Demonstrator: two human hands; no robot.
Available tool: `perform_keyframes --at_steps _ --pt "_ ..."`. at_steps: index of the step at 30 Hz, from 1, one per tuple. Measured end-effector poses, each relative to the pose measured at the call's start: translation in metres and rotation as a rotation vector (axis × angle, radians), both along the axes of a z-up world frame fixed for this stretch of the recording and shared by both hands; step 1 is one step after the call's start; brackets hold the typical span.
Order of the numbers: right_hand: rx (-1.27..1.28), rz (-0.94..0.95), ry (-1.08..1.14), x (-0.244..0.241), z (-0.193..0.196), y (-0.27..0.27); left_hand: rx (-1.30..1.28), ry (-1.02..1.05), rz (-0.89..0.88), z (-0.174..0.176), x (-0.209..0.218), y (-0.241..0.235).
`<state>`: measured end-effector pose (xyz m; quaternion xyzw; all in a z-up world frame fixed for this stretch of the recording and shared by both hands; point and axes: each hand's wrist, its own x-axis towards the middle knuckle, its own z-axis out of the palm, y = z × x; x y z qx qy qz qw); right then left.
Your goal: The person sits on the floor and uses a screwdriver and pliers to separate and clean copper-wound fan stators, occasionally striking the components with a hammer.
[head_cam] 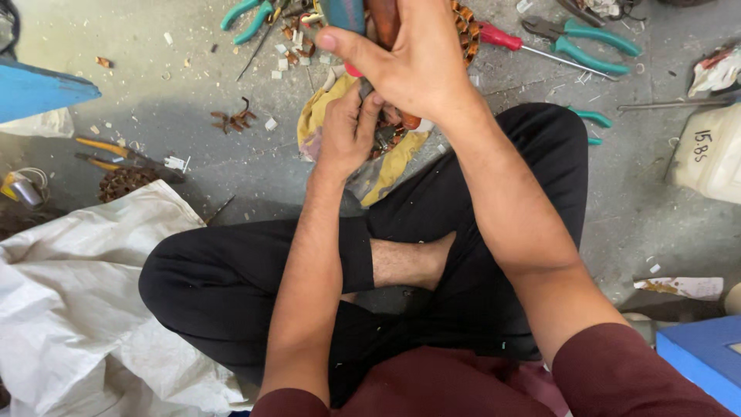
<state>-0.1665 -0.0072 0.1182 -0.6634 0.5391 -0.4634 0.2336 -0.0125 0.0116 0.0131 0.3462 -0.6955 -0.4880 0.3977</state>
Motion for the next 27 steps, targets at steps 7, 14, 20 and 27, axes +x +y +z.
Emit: perform_keyframes --at_steps 7,14,20,27 --pt "-0.388 0.048 0.106 0.001 -0.004 -0.003 -0.037 -0.028 0.034 -0.003 -0.003 0.003" --pt "0.094 0.043 -0.044 -0.009 0.048 0.006 -0.104 -0.114 0.102 -0.010 -0.004 0.003" --pt "0.415 -0.202 0.529 -0.066 0.164 0.028 -0.062 0.030 0.052 -0.001 -0.003 -0.003" --pt "0.784 0.006 0.740 -0.049 0.237 0.004 -0.063 0.065 0.053 -0.007 -0.003 -0.002"
